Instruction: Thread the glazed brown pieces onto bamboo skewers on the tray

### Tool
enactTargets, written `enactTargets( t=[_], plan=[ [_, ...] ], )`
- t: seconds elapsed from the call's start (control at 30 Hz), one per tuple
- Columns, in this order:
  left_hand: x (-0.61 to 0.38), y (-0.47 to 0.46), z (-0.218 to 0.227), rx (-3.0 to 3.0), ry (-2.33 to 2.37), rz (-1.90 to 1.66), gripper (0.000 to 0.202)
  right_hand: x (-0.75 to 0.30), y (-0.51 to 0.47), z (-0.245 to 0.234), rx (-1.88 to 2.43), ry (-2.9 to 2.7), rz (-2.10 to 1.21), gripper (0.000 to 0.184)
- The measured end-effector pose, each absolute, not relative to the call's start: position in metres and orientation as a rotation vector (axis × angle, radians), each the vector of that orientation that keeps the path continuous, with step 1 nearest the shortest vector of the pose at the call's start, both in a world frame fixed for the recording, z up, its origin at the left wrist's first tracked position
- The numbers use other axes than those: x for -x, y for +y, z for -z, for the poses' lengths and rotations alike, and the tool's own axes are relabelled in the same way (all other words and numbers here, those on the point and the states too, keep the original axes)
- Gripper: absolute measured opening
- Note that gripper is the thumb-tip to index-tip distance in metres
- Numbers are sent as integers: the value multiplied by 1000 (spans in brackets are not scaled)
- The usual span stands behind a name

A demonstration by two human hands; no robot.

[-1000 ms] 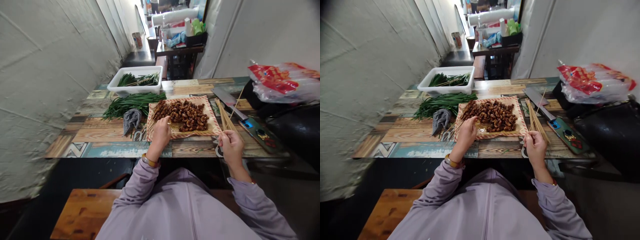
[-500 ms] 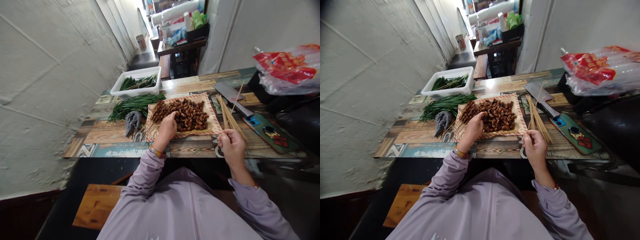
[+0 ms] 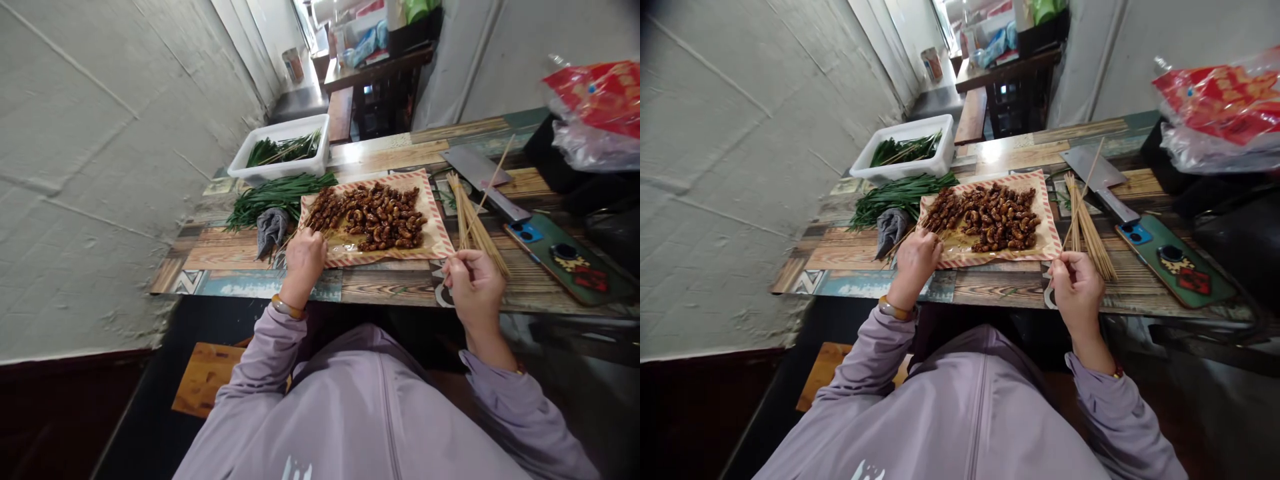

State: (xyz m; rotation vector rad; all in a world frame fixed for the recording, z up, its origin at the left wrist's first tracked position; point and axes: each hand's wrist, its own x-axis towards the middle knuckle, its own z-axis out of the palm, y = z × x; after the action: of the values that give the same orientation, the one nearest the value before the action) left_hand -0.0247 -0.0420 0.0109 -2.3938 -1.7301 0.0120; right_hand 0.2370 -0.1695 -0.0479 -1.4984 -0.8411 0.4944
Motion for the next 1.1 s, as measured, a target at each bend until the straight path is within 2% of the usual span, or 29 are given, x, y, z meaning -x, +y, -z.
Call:
enactTargets(
  t=[0.67,1.1],
  plan=[
    [35,-49,-16,2369,-1854,179,22,-238,-170,52,1483,-878,-501,14],
    [36,-59,-6,2424,-1855,58,24,-237,-168,53,1495,-869,-495,17]
  ],
)
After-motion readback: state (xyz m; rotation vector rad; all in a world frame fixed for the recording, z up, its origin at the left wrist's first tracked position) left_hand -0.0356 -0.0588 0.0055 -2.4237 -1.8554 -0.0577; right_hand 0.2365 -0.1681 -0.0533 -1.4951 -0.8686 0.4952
